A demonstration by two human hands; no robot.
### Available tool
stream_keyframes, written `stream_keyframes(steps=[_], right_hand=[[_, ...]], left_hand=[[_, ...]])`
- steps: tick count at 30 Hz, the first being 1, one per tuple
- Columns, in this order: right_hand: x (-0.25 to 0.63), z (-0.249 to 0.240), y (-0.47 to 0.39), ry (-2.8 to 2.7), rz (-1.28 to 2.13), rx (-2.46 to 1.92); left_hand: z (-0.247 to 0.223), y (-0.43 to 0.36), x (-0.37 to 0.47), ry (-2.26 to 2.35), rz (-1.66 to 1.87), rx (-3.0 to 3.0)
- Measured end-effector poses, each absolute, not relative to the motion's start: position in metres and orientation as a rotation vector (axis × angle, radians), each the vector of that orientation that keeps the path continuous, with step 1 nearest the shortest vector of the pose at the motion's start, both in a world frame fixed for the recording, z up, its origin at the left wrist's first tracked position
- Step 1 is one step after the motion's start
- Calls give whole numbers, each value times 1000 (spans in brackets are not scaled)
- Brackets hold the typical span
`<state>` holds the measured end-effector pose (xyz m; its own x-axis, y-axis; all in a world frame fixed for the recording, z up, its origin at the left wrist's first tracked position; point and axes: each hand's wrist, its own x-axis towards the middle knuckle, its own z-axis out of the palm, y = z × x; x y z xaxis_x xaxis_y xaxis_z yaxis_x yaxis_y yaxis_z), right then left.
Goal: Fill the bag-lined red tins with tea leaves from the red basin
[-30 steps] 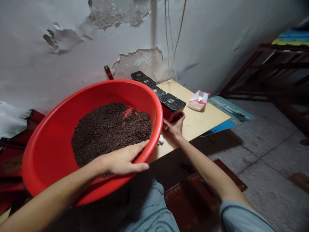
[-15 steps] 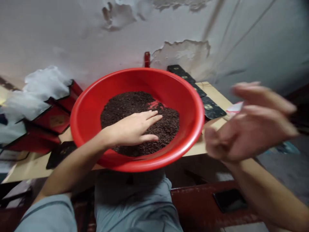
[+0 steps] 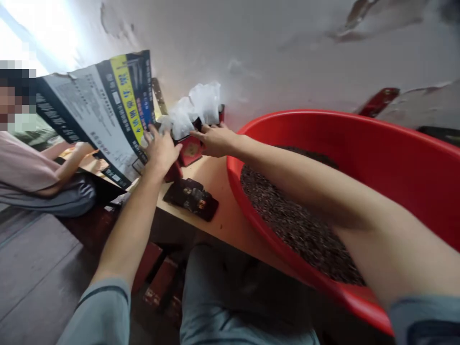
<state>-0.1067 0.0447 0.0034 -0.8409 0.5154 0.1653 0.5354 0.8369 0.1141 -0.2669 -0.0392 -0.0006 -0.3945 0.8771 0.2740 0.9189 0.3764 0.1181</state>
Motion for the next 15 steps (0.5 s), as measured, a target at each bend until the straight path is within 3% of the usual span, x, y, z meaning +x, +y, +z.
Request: stream_keyframes(steps=[3,8,12,15], right_hand=[[-174,-7,49,-3123,-122,-804],[-230,-25,39,-3166,-219,-752],[-206,-4,26,-2987,-289,-609],[-140,29,6,-2816,-366,-599]], left_hand=[[-33,-44,-316,-2682,-317,-1480],[-66,-46,-349,-2528,-391,-1608],[-40,-67,-339,-2392,-516,-1604],[-5,-97,-321,-2240,-630,-1623]])
